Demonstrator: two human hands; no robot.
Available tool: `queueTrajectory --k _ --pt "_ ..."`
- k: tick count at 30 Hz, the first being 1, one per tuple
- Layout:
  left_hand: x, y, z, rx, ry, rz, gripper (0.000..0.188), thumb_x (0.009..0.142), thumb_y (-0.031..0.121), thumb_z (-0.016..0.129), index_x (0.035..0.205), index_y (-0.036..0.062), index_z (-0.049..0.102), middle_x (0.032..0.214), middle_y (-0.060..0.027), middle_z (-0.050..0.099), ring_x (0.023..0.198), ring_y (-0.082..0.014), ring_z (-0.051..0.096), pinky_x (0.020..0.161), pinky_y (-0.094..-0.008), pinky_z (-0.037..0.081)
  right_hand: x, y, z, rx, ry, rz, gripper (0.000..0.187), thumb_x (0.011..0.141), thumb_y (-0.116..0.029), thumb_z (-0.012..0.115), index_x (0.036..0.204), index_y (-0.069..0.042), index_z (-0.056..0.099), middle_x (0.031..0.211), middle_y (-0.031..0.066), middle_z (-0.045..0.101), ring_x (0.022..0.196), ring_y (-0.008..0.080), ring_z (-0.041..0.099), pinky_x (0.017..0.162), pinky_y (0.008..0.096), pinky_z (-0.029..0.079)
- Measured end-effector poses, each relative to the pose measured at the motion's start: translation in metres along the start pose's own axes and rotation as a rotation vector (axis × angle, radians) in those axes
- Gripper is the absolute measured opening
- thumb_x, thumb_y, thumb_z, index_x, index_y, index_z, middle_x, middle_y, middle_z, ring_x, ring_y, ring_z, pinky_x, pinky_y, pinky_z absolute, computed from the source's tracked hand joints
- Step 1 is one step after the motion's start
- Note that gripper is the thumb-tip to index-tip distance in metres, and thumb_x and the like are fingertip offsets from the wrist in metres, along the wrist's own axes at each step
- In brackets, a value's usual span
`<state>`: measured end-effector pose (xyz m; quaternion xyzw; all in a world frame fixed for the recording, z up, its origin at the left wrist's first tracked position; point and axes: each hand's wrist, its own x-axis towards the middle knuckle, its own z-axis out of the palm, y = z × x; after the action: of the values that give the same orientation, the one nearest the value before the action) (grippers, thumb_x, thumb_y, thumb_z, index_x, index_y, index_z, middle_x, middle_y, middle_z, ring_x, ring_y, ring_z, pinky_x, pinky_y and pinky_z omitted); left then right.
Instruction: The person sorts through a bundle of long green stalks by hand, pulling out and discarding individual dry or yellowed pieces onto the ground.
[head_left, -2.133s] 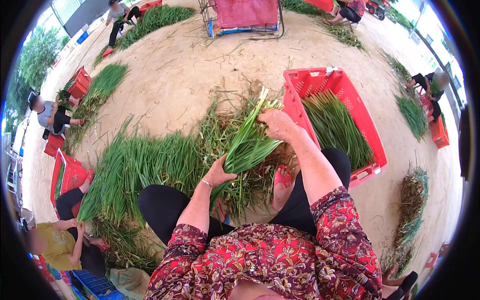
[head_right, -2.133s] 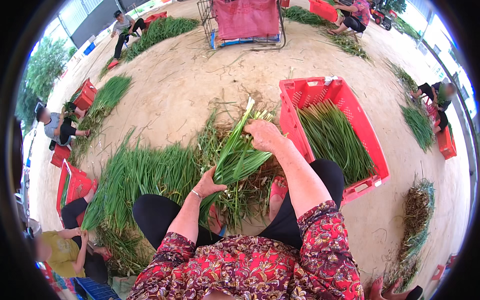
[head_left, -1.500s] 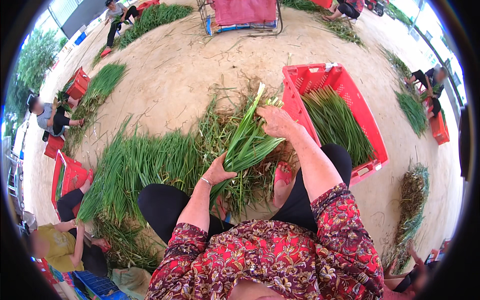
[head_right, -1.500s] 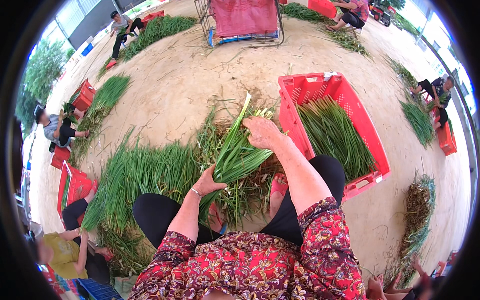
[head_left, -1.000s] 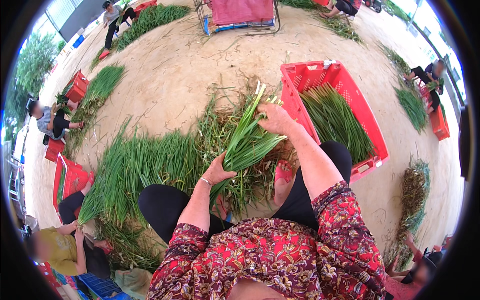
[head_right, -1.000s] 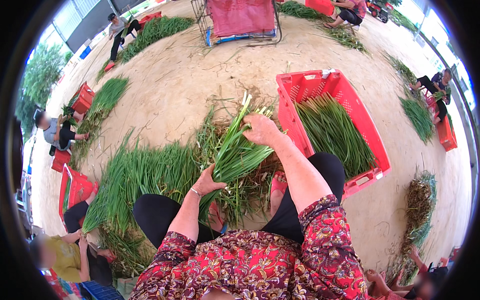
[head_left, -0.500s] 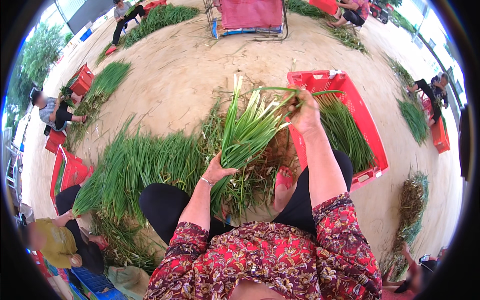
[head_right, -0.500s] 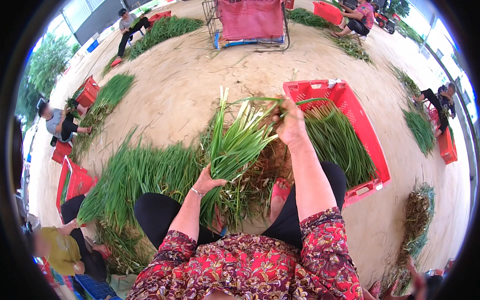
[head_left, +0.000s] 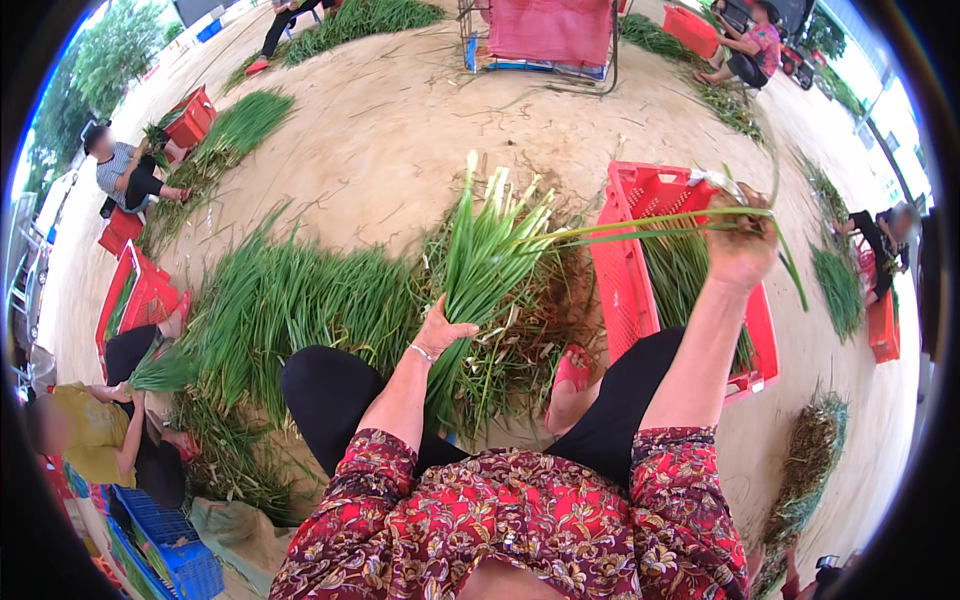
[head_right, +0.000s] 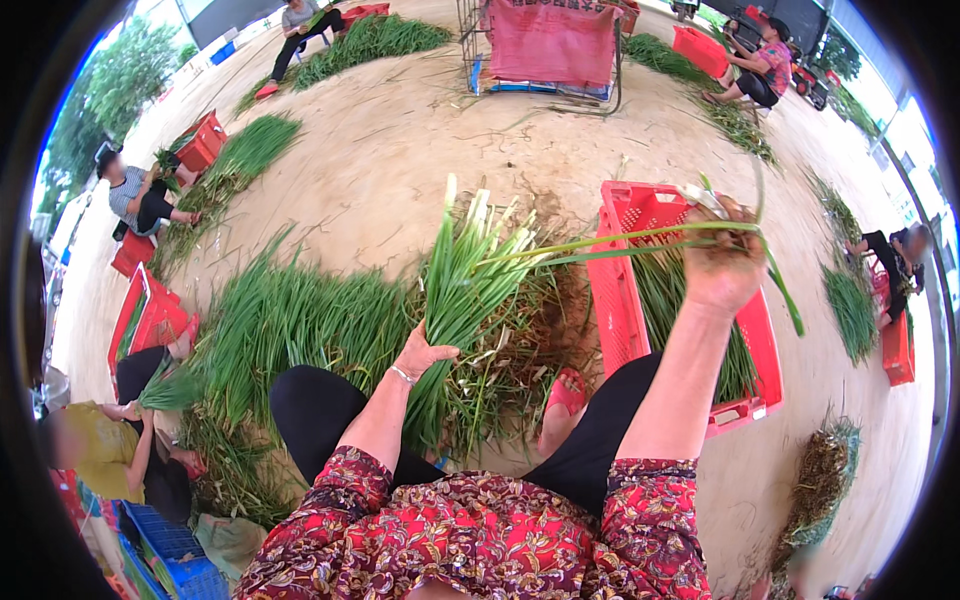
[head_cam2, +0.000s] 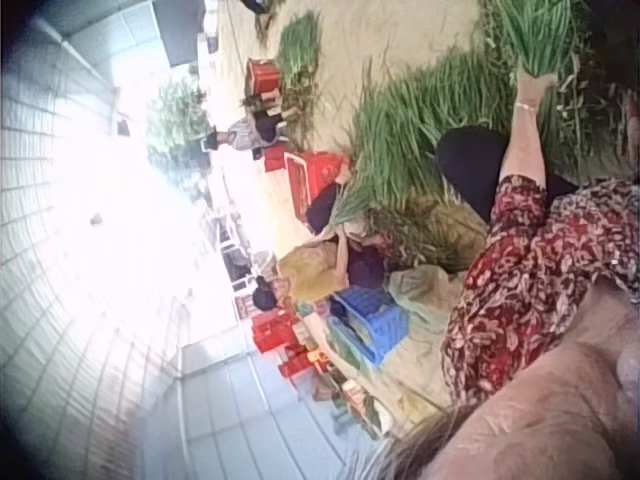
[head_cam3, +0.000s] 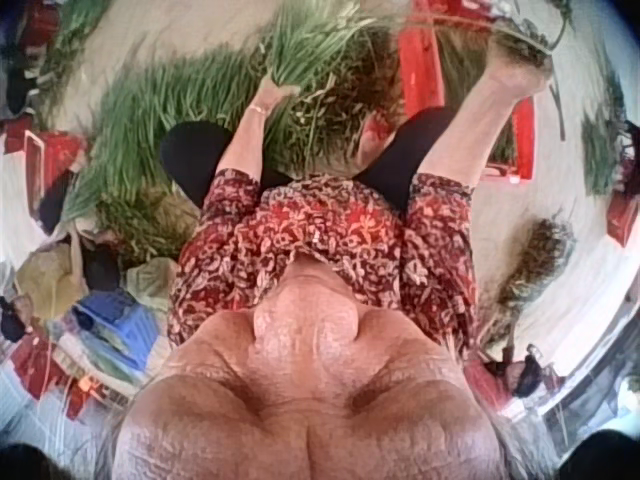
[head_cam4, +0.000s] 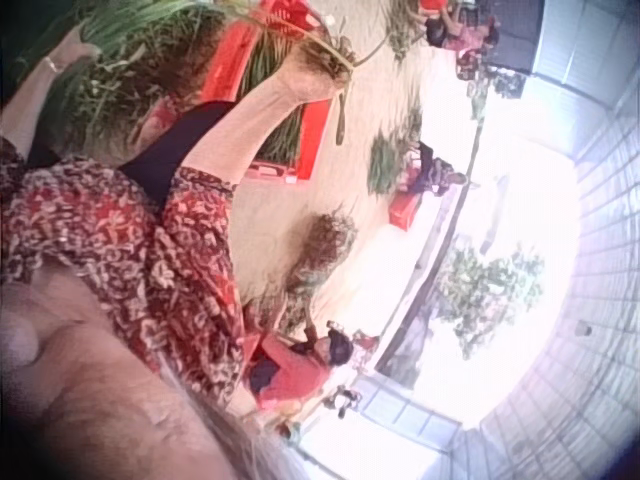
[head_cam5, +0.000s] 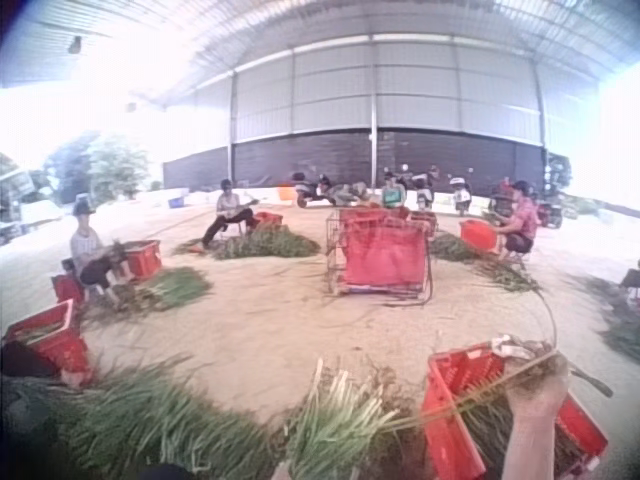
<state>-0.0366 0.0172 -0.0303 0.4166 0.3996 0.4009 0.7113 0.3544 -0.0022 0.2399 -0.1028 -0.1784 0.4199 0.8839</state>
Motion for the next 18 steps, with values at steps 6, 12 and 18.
queueTrajectory --k 6,12,18 --pt "0.001 0.013 0.005 -0.095 0.158 0.101 0.065 0.066 -0.011 0.076 0.124 0.004 0.05 0.105 -0.0109 0.066 0.088 -0.0209 0.067 0.077 -0.0346 0.058 -0.011 0.019 -0.01 -0.457 -0.059 0.219 0.014 0.088 -0.015 0.047 0.081 -0.008 0.056 0.072 0.004 0.054 0.057 0.0092 0.04 0.053 0.0281 0.034" --pt "0.006 0.023 0.002 -0.054 0.245 0.216 0.061 0.066 -0.013 0.074 0.12 0.0008 0.05 0.108 -0.0106 0.065 0.093 -0.0194 0.065 0.084 -0.0332 0.055 -0.061 0.1 -0.056 -2.093 -1.151 0.659 0.024 0.08 -0.025 0.066 0.093 -0.004 0.067 0.083 0.0133 0.068 0.079 0.0263 0.067 0.073 0.0395 0.052" --pt "0.004 0.03 0.022 0.067 0.179 0.266 0.065 0.067 -0.013 0.071 0.127 0.0018 0.048 0.112 -0.0073 0.064 0.098 -0.0168 0.063 0.087 -0.0309 0.052 -0.084 0.158 -0.022 -1.661 -0.889 0.281 0.038 0.077 -0.03 0.075 0.099 -0.002 0.062 0.077 0.014 0.065 0.072 0.0312 0.066 0.07 0.0415 0.052"
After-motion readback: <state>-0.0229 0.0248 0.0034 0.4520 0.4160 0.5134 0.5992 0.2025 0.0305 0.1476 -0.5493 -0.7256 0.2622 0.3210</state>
